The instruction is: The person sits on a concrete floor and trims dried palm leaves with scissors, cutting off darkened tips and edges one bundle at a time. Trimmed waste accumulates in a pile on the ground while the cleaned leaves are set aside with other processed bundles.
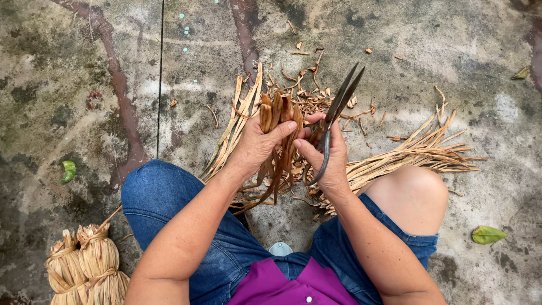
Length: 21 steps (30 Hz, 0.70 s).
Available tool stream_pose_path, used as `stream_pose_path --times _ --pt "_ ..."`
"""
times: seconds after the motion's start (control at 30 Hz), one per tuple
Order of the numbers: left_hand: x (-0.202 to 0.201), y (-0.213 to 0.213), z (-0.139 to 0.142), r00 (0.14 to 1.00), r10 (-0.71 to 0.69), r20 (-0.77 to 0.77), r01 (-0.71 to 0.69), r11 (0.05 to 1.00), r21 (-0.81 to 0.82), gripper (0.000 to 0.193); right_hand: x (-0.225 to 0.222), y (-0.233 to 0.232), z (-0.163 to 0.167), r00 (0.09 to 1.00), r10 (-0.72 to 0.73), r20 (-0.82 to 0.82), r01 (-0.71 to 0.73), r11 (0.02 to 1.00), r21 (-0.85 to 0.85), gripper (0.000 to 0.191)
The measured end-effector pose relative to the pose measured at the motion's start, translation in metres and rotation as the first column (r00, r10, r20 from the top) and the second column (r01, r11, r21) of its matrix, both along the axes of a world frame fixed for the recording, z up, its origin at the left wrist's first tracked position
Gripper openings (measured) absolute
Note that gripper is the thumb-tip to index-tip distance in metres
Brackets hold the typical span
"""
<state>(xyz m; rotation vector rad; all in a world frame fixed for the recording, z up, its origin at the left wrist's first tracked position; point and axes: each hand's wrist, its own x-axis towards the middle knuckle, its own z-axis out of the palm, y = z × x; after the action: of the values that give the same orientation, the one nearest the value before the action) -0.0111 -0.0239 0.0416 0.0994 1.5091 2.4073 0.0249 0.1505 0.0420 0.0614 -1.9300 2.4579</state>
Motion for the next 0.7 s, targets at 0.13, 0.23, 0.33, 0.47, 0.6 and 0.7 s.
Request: stream_pose_path --times 0.13,0.23,0.33,0.47,0.6,0.7 --pt "0.0013 0.0071 0.0014 0.999 -0.022 -0.047 0.021 1.0 -0.007 0.032 0.0026 -0.0031 -0.0025 0.998 -0.036 -0.042 0.036 0.999 0.013 0.048" --pt "0.0017 0.0098 0.0036 0.987 -0.013 -0.159 -0.003 0.995 -0.097 0.044 0.0036 -0.0044 -0.003 0.989 -0.027 -0.143 0.056 0.978 0.199 0.046" --pt "0.0022 0.0102 0.0061 0.995 -0.014 -0.102 0.004 0.995 -0.096 0.04 0.0038 -0.0042 -0.0021 0.989 0.042 -0.142 -0.023 0.991 0.131 0.041" --pt "0.002 0.006 0.0085 0.994 -0.052 -0.094 0.036 0.986 -0.16 0.031 0.002 -0.0016 0.0013 0.99 -0.034 -0.139 0.036 0.999 0.009 0.041" --pt "0.0041 0.0016 0.0081 0.992 -0.093 -0.087 0.084 0.992 -0.094 0.032 -0.0032 0.0 0.0035 0.992 -0.04 -0.12 0.05 0.995 0.083 0.044" --pt "0.0039 0.0023 0.0073 0.993 -0.067 -0.092 0.054 0.989 -0.137 0.032 -0.0054 -0.0012 0.0023 0.997 -0.025 -0.069 0.034 0.991 0.127 0.044"
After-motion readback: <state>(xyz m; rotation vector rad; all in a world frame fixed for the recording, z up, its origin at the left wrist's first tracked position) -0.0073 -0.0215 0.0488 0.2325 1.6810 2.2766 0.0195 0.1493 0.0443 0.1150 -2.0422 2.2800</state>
